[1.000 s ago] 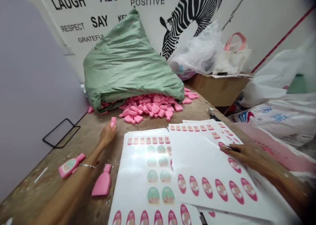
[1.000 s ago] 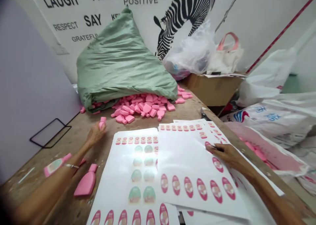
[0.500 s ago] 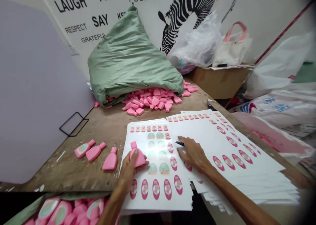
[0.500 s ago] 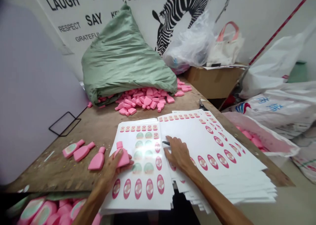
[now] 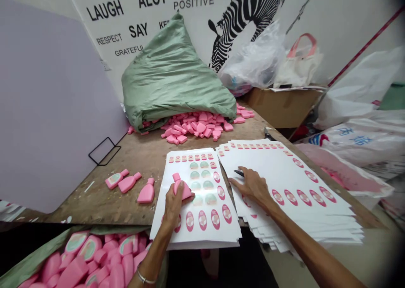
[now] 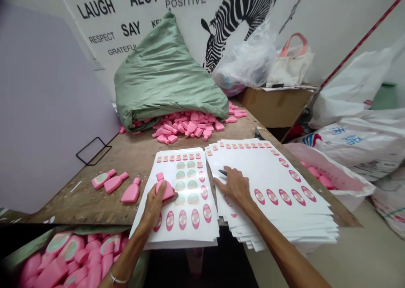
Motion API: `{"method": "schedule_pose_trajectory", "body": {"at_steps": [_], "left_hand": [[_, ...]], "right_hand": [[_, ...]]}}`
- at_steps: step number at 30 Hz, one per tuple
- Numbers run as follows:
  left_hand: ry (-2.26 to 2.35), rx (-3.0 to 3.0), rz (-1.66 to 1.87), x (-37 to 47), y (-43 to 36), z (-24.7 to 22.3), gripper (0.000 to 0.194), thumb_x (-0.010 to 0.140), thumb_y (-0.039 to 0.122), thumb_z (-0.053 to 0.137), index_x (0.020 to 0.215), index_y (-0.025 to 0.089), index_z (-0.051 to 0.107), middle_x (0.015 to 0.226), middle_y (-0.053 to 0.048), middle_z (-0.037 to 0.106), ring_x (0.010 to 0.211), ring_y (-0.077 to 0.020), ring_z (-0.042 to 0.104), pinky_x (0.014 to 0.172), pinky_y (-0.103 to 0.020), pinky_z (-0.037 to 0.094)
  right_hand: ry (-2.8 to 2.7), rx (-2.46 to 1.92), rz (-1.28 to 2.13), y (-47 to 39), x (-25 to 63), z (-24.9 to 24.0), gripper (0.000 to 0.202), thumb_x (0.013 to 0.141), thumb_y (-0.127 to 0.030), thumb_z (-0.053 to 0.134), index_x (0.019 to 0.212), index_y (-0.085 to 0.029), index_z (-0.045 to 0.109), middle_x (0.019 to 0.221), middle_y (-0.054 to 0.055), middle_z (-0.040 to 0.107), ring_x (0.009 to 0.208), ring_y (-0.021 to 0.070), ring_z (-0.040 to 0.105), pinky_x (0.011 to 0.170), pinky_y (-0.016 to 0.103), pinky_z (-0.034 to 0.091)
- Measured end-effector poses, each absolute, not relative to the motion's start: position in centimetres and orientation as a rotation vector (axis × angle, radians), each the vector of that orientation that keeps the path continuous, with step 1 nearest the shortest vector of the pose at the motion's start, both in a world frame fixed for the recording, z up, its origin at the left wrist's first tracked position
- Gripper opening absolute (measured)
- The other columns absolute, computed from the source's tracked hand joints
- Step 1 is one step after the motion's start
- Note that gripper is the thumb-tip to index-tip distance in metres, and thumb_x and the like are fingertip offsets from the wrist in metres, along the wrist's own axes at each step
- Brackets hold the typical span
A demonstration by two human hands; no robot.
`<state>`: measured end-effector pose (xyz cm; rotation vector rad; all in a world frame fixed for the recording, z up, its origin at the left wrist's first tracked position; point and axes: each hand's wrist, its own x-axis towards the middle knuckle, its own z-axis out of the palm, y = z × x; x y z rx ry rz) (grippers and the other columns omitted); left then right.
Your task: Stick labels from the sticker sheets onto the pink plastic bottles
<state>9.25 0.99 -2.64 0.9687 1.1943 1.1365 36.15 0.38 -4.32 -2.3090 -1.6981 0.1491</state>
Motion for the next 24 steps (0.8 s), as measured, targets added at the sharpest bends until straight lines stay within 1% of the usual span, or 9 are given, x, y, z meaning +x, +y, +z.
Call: {"method": "schedule_pose_trajectory", "body": {"at_steps": [2,5,9,11,14,17,20,22,24], "left_hand": [[1.207,0.98,1.139,9.3,1.0,-2.8,0.048,0.074,0.057,0.061,0.094,0.015,0.052,0.082,-0.006,0.061,0.074,-0.0221,0.07,0.064,-0.027,0.056],[1.262,0.98,1.114,9.3,1.1,-2.9,0.05,0.073,0.058,0.062,0.096,0.015,0.051,0.086,-0.008,0.061,0.076,-0.0237,0.07,0.061,-0.027,0.055],[1.236,1.005,1.115,9.3,1.0,-3.1,0.049,0.075,0.057,0.06,0.098,0.014,0.052,0.088,-0.009,0.061,0.077,-0.0233,0.07,0.067,-0.029,0.056],[1.214,1.005,1.126,9.3,0.9,-3.2,0.048,0.076,0.056,0.06,0.098,0.015,0.051,0.085,-0.007,0.061,0.075,-0.022,0.07,0.069,-0.03,0.056],[1.224,0.978,1.118,9.2,1.0,-3.2,0.047,0.077,0.056,0.058,0.099,0.015,0.05,0.082,-0.006,0.062,0.068,-0.0196,0.07,0.065,-0.029,0.055],[1.185,0.948,1.127,8.9,1.2,-2.9,0.046,0.079,0.057,0.055,0.098,0.014,0.052,0.088,-0.01,0.064,0.065,-0.0174,0.068,0.057,-0.026,0.054],[1.102,0.936,1.121,8.5,0.8,-2.2,0.042,0.08,0.054,0.055,0.093,0.014,0.055,0.094,-0.011,0.066,0.065,-0.0163,0.066,0.054,-0.024,0.053],[1.076,0.935,1.068,8.5,0.2,-1.7,0.038,0.079,0.05,0.058,0.091,0.014,0.056,0.089,-0.01,0.067,0.065,-0.0169,0.066,0.054,-0.024,0.052],[1.054,0.904,0.996,8.9,-0.6,-1.3,0.034,0.078,0.046,0.061,0.089,0.014,0.056,0.083,-0.01,0.068,0.066,-0.0183,0.067,0.053,-0.023,0.051]], "right_hand": [[-1.712,-2.292,0.103,0.3,35.1,-4.5,0.06,0.08,-0.055,0.049,0.126,-0.017,0.046,0.105,0.013,0.06,0.099,0.03,0.052,0.077,0.042,0.037],[-1.681,-2.298,0.042,0.3,34.1,-4.6,0.05,0.082,-0.045,0.049,0.123,-0.017,0.047,0.103,0.013,0.06,0.098,0.029,0.052,0.077,0.042,0.037],[-1.66,-2.308,0.088,0.7,34.6,-4.6,0.045,0.08,-0.035,0.05,0.121,-0.017,0.049,0.104,0.012,0.06,0.098,0.0286,0.052,0.077,0.041,0.037],[-1.663,-2.303,0.144,1.0,35.2,-4.7,0.045,0.08,-0.034,0.05,0.121,-0.018,0.049,0.106,0.012,0.06,0.099,0.0285,0.052,0.078,0.041,0.037],[-1.707,-2.248,0.19,1.1,35.5,-4.8,0.044,0.081,-0.032,0.048,0.122,-0.017,0.049,0.109,0.011,0.061,0.102,0.0279,0.052,0.082,0.041,0.037],[-1.707,-2.142,0.186,0.4,34.8,-4.4,0.047,0.083,-0.039,0.05,0.124,-0.016,0.047,0.111,0.012,0.06,0.103,0.0273,0.052,0.081,0.039,0.038],[-1.666,-1.99,0.19,-1.1,33.1,-3.5,0.036,0.089,-0.045,0.042,0.111,-0.018,0.052,0.1,0.009,0.062,0.091,0.0237,0.054,0.074,0.034,0.04],[-1.731,-1.88,0.224,-2.0,31.6,-2.9,0.026,0.092,-0.04,0.038,0.094,-0.021,0.055,0.088,0.006,0.063,0.082,0.0208,0.053,0.071,0.033,0.039],[-1.824,-1.791,0.228,-2.7,30.4,-2.7,0.022,0.092,-0.036,0.041,0.085,-0.021,0.055,0.081,0.004,0.063,0.078,0.0197,0.053,0.071,0.033,0.038]]}}
